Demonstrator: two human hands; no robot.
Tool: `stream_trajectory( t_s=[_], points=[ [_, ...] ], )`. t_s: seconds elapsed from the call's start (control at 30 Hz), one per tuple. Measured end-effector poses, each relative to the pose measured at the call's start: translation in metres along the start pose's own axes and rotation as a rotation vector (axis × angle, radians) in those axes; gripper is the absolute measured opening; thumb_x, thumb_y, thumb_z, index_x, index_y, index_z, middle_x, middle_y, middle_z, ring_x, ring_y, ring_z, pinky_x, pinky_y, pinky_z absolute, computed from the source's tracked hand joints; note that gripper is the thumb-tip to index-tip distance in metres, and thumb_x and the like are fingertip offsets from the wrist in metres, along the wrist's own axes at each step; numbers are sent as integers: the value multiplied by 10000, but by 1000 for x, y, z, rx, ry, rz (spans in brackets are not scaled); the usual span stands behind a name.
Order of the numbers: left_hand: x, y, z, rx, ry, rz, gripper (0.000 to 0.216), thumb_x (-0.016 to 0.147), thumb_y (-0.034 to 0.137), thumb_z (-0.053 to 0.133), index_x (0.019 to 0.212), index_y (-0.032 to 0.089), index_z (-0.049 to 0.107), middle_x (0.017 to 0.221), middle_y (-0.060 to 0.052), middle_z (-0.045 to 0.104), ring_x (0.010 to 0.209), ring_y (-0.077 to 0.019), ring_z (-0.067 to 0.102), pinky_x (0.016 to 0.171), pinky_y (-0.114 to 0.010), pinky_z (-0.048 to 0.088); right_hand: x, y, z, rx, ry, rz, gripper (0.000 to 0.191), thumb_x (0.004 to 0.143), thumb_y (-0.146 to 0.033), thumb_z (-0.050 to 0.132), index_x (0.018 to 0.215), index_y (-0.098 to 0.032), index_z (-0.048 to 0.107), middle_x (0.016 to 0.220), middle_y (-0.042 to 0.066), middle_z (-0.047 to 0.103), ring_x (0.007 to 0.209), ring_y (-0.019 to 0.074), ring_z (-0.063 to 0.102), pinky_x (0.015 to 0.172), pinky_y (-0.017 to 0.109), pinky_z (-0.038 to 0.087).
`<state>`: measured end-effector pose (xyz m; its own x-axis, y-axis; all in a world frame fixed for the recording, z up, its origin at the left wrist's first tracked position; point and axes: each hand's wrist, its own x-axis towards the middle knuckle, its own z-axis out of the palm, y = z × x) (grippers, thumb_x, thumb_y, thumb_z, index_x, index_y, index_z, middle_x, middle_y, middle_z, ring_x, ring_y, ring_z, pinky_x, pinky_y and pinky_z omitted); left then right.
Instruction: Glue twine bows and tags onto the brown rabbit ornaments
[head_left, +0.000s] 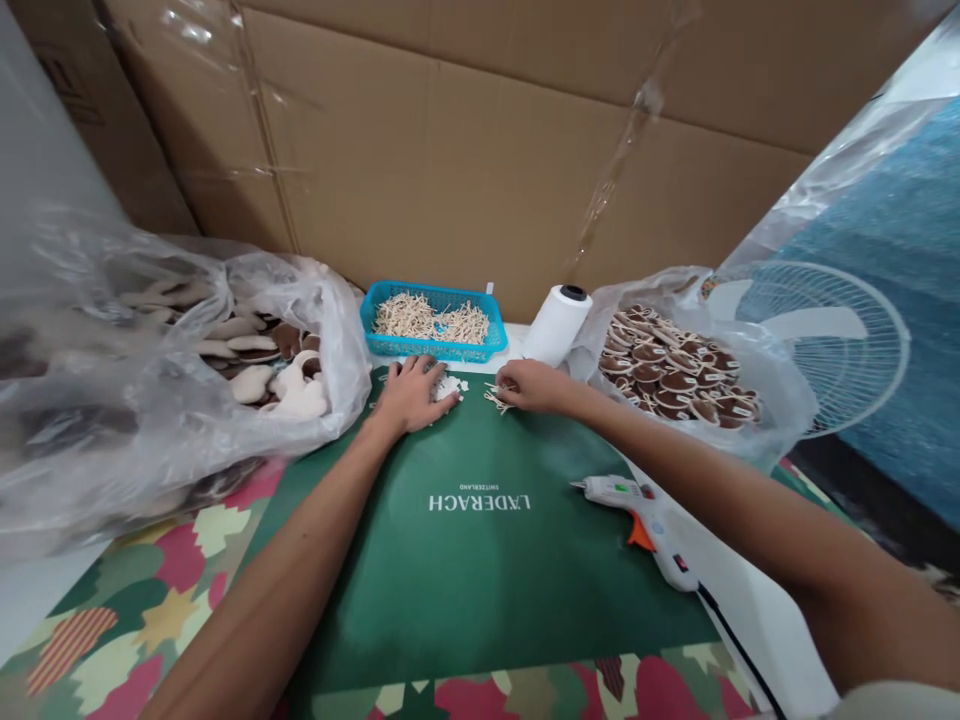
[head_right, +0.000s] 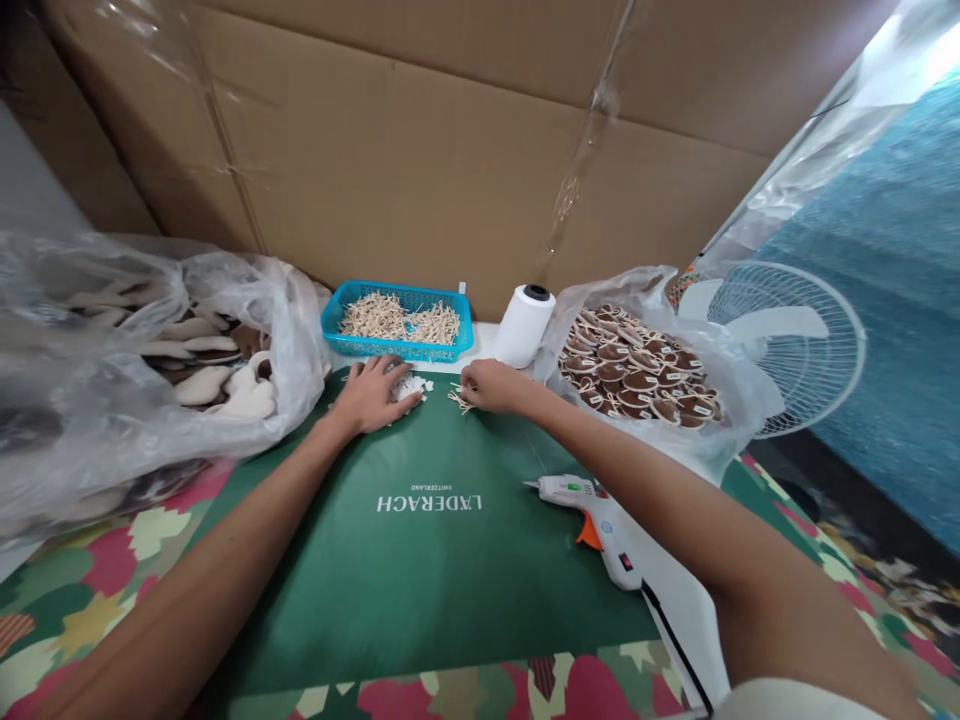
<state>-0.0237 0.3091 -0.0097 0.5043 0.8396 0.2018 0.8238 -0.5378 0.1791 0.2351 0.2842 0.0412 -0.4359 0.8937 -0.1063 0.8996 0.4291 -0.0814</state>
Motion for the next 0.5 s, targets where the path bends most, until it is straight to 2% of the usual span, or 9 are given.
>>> stream_trajectory(
  t_s=[0.13,0.3,0.4,0.5],
  points=[
    [0,-1,1,-5,4,-7,662,982,622,514,1489,204,593,1524,-173,571,1375,-407,507,1131,-557,392,-8,4,-4,-18,-24,47,199,973,-207,594,1053,-152,767,1063,111,805,906,210,706,769,274,440],
    [1,-2,4,-14,15,-12,645,976,608,527,1483,216,590,1521,-163,572,1366,-409,506,1134,-552,385,-18,12,-13,-61,-79,95,171,924,-269,684,1031,-191,792,1076,111,812,932,263,729,730,300,442],
    [1,-2,5,-22,20,-13,636,977,612,523,1476,224,593,1509,-161,577,1367,-409,504,1133,-548,387,-16,9,-17,-77,-53,79,234,967,-349,662,1107,-210,789,1183,120,793,1040,290,724,789,319,466],
    [1,-2,4,-28,22,-16,633,980,611,522,1474,223,595,1510,-162,576,1373,-409,501,1138,-547,384,-7,4,-17,-77,-22,29,259,981,-268,626,1191,-232,773,1312,100,759,1168,277,694,895,318,467]
  ],
)
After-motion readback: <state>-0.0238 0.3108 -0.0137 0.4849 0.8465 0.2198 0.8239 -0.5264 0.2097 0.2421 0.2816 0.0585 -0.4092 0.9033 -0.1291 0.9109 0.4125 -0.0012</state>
